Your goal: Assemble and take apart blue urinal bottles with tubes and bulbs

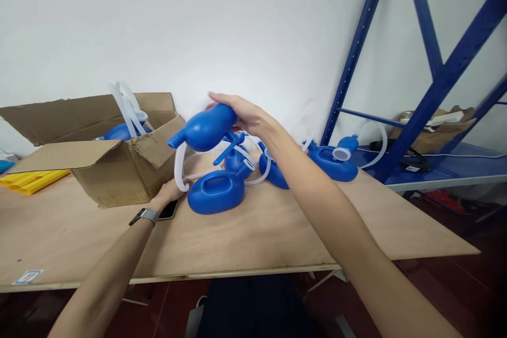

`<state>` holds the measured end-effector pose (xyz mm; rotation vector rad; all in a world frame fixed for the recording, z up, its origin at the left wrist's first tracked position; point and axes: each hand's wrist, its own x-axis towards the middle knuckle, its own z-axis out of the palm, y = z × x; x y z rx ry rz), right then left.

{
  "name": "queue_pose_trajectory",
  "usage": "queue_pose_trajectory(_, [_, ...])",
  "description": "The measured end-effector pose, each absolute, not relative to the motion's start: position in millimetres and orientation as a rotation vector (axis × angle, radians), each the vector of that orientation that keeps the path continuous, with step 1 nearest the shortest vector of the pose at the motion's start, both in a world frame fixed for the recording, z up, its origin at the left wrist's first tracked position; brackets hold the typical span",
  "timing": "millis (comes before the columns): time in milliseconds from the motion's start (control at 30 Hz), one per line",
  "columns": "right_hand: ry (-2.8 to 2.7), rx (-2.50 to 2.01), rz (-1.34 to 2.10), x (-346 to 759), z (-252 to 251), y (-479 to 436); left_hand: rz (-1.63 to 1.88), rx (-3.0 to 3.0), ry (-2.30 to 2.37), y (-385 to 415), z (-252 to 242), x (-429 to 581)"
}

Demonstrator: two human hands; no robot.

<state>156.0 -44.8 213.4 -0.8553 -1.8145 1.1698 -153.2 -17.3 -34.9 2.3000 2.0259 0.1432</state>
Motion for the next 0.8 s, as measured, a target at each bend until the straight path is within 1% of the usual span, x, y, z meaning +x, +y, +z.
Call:
queue_pose_trajectory(100, [-1.944,-1.006,1.008,106,218,-7,0.188,2.258,2.131,-21,-48,-151])
queue_pose_trajectory(233, [-1.921,-1.204,0.906,73,194,38,0.239,2.23,2.226,-20,-62,-148])
queue_pose_trajectory(367, [-2.005,-1.383,0.728,80,161,70,0.285,2.239,2.244,-15,-71,-151])
queue_pose_trajectory(467, [-2.02,-1.396,0.7,102,141,73,0.345,2.266,2.208,-12,-77,-157])
queue_pose_trajectory(533, [-2.003,-1.35,0.735,123,130,65,0.406,2.29,2.172,-10,-81,-161])
queue_pose_trajectory(600, [-1.906,-1.213,0.856,147,118,48,0.474,2.313,2.135,-10,-84,-165])
queue_pose_trajectory(700, [-1.661,-1.04,1.051,189,98,13,0.579,2.353,2.076,-9,-86,-170])
queue_pose_trajectory(800, [-1.349,-0.992,1.146,233,70,-30,0.677,2.398,2.017,-10,-80,-174])
